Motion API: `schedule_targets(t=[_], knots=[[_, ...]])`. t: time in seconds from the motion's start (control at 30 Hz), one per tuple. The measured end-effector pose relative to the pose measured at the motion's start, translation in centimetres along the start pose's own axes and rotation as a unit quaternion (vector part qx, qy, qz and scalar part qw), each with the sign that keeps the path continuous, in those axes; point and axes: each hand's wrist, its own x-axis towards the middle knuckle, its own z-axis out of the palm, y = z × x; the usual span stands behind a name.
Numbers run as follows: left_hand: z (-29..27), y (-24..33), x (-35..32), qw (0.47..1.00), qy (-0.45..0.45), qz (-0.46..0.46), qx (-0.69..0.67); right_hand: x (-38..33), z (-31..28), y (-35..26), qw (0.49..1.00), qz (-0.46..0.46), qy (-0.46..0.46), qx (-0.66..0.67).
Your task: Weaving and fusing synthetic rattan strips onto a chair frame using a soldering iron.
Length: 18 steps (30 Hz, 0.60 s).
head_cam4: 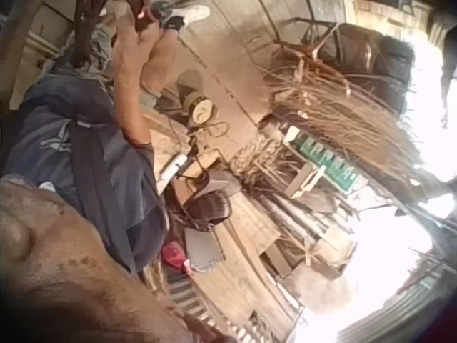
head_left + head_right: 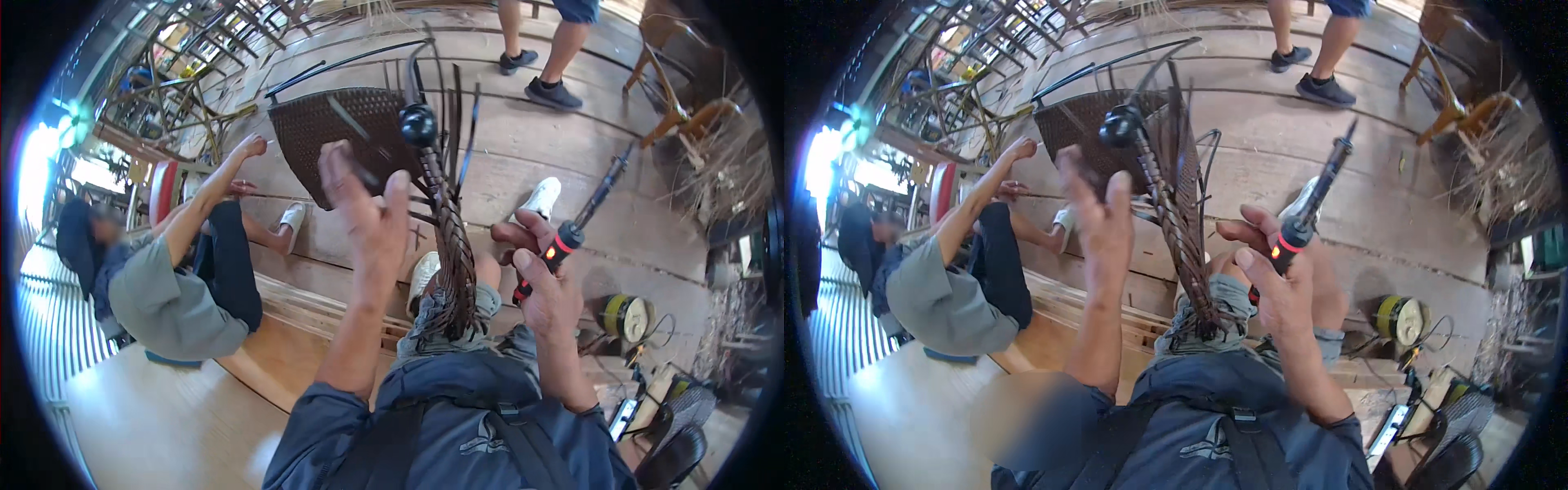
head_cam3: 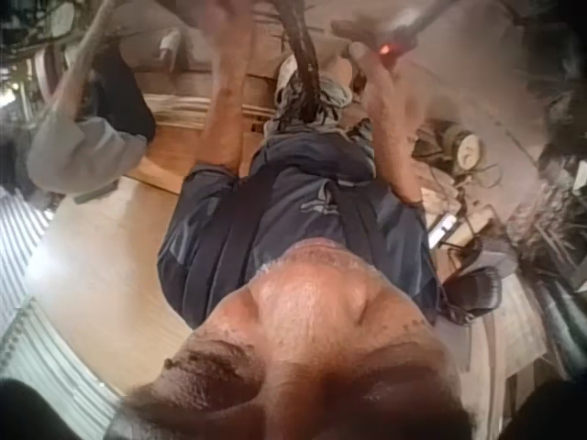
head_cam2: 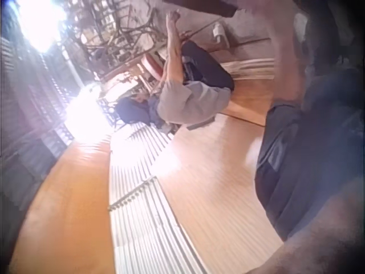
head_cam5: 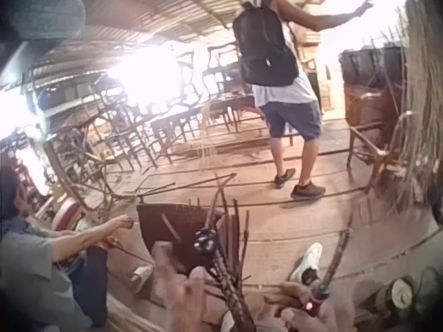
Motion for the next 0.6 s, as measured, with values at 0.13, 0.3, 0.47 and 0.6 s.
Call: schedule_targets(t=[0.13,0.3,0.47,0.6], knots=[[-2.3,1.7,-0.6,0.972,0.067,0.156,0.165,-0.3,-1.5,1.9,0.998,0.021,-0.013,0.051],[-2.1,6.4,-0.3,0.971,0.054,0.158,0.172,0.0,-5.1,4.4,0.992,0.09,0.052,0.073],[0.6,7.5,0.2,0.966,-0.08,0.109,0.221,0.5,-9.1,7.7,0.982,0.069,0.074,0.158],[2.2,8.0,0.5,0.933,-0.095,0.103,0.331,1.5,-11.6,10.9,0.982,0.078,0.12,0.125]])
